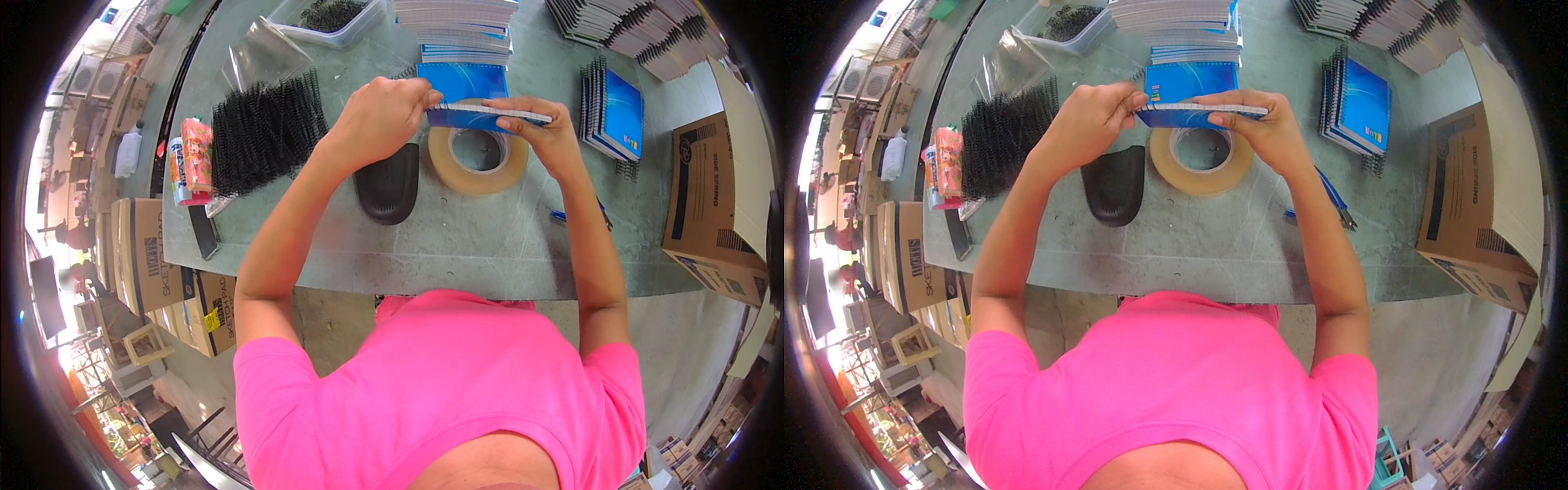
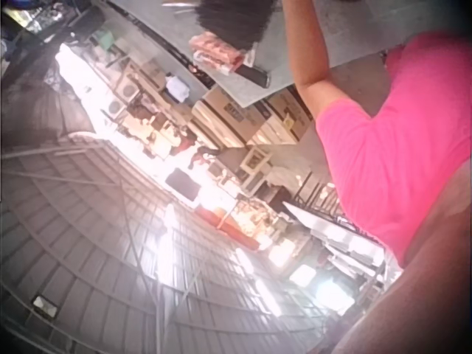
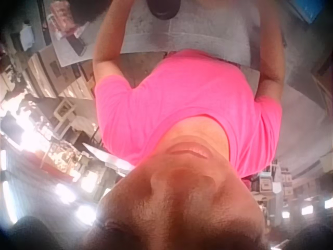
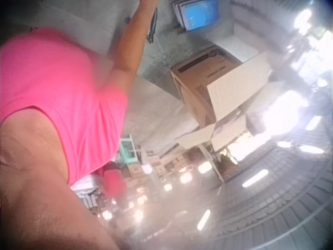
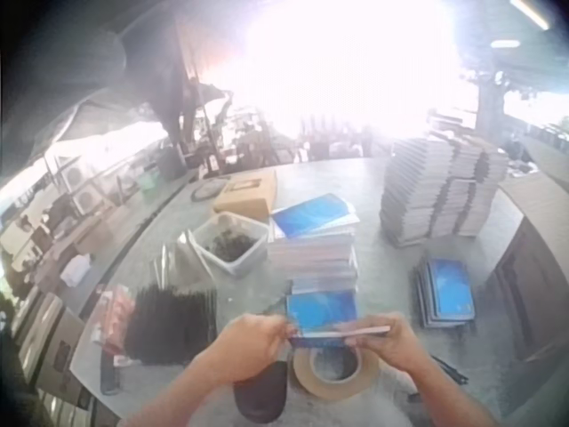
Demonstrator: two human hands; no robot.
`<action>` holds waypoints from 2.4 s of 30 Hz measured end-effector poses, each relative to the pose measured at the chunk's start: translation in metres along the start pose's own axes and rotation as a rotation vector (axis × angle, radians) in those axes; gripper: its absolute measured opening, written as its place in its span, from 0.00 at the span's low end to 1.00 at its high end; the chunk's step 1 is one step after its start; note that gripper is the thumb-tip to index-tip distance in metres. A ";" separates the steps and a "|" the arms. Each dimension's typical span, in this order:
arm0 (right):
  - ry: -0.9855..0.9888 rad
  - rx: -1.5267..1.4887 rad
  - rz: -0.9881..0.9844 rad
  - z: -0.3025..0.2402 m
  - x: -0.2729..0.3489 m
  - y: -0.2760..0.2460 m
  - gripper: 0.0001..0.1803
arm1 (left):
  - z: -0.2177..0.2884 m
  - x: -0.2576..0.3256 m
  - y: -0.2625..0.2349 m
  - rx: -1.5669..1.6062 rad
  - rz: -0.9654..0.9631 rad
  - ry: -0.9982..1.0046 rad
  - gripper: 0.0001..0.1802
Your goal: The person inserts spiral coils into notebooks by hand and uses a small tool to secure the ends.
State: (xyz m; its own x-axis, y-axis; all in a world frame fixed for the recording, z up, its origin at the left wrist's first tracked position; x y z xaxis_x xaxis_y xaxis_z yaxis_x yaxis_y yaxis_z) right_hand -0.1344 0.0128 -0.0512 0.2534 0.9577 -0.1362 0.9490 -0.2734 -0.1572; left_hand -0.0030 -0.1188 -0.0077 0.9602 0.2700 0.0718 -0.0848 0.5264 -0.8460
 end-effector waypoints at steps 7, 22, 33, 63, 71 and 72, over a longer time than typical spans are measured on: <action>0.081 -0.009 0.033 0.003 0.001 0.001 0.12 | 0.021 0.012 -0.012 -0.007 0.230 0.233 0.11; 0.103 -0.031 0.127 -0.002 -0.006 0.010 0.11 | -0.073 0.067 0.045 -0.157 -0.078 -0.078 0.33; 0.069 0.027 0.157 -0.002 -0.007 0.013 0.11 | 0.016 0.029 -0.014 -0.316 0.329 0.285 0.12; 0.014 0.037 0.195 0.001 -0.005 0.015 0.10 | 0.018 0.068 -0.029 -0.113 0.299 0.017 0.24; -0.004 0.029 0.206 0.002 -0.003 0.016 0.09 | 0.026 0.072 -0.025 -0.171 0.349 0.038 0.23; 0.008 0.037 0.189 -0.001 -0.005 0.018 0.09 | 0.022 0.073 0.006 -0.267 0.147 0.063 0.23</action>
State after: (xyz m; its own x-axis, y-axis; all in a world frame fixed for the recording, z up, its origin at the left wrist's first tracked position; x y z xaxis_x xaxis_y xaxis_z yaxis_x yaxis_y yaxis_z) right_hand -0.1180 0.0036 -0.0523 0.4281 0.8897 -0.1587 0.8769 -0.4514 -0.1652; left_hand 0.0606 -0.0786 0.0041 0.9582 0.2725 -0.0873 -0.1589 0.2530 -0.9543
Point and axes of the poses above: each hand's wrist, its own x-axis away from the middle knuckle, its own y-axis out of the palm, z = x × y, the point moved 7 cm from there along -x, towards the middle knuckle, and after that the axes turned 10 degrees about -z, right-handed, at the moved point
